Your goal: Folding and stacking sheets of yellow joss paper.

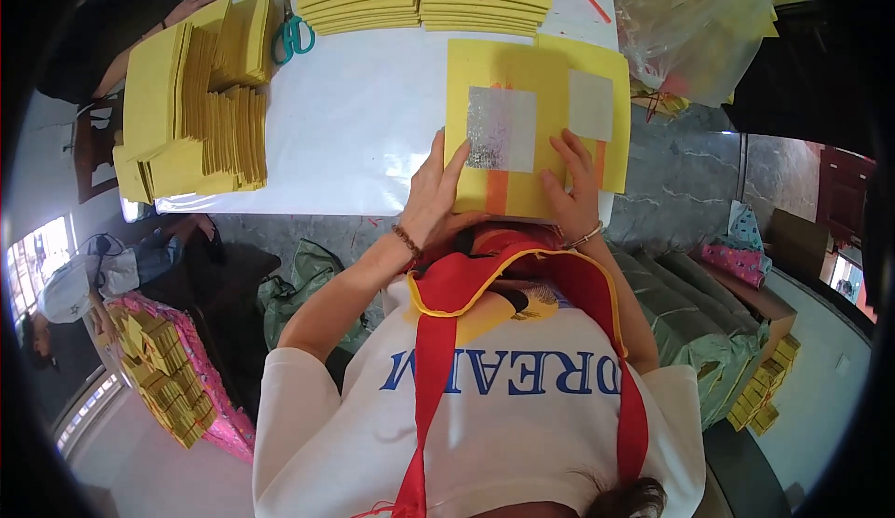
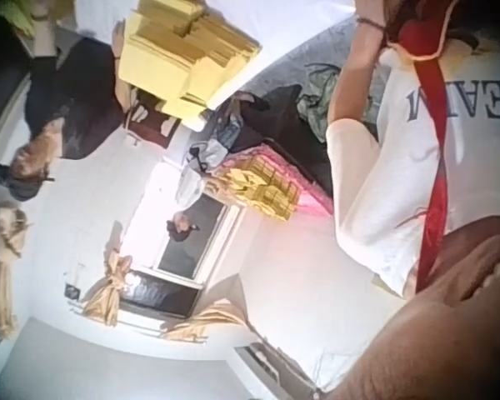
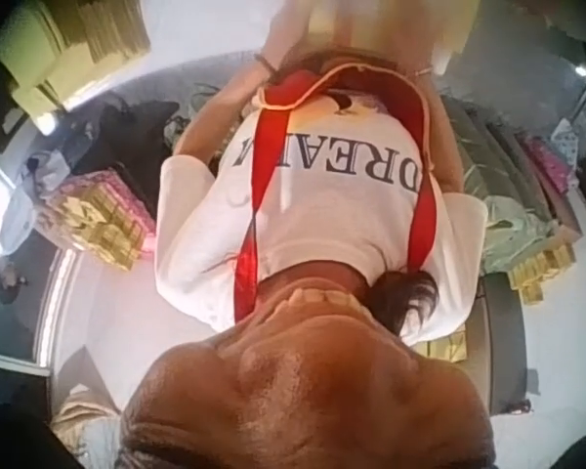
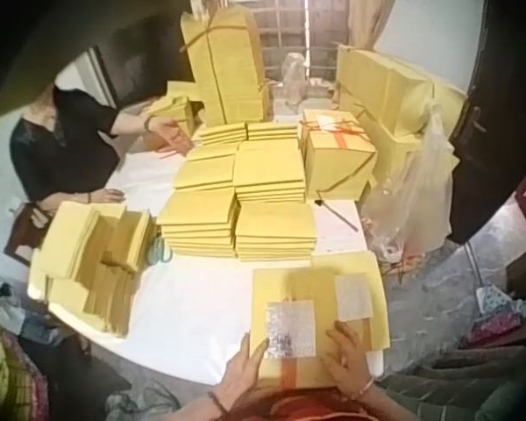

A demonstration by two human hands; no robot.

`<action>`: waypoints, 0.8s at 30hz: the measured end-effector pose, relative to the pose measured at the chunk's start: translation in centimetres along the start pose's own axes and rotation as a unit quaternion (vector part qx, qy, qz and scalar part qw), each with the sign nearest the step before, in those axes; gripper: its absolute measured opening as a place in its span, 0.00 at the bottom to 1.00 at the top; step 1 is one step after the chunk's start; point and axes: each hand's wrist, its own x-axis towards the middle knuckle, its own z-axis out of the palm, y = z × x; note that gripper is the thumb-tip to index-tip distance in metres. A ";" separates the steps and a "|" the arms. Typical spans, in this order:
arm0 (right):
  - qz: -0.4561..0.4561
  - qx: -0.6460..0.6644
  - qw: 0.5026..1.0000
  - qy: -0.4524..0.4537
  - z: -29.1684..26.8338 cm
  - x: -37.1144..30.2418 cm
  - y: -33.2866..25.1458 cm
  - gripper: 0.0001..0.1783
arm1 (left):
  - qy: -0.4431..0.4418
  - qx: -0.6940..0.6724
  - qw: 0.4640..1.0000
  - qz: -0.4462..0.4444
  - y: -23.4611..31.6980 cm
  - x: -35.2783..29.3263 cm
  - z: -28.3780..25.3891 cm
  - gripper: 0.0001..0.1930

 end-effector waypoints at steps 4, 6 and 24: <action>-0.024 -0.039 0.999 -0.003 -0.2 -0.6 0.0 0.22 | -0.005 0.055 0.998 0.003 0.3 -0.1 0.2 0.48; -0.093 -0.164 0.982 -0.022 -0.4 -0.9 0.0 0.19 | 0.007 0.065 0.998 0.009 0.2 -0.2 0.1 0.47; 0.051 0.164 0.983 -0.066 -1.1 -1.1 1.6 0.22 | -0.048 0.020 0.981 0.185 1.9 1.3 -2.2 0.07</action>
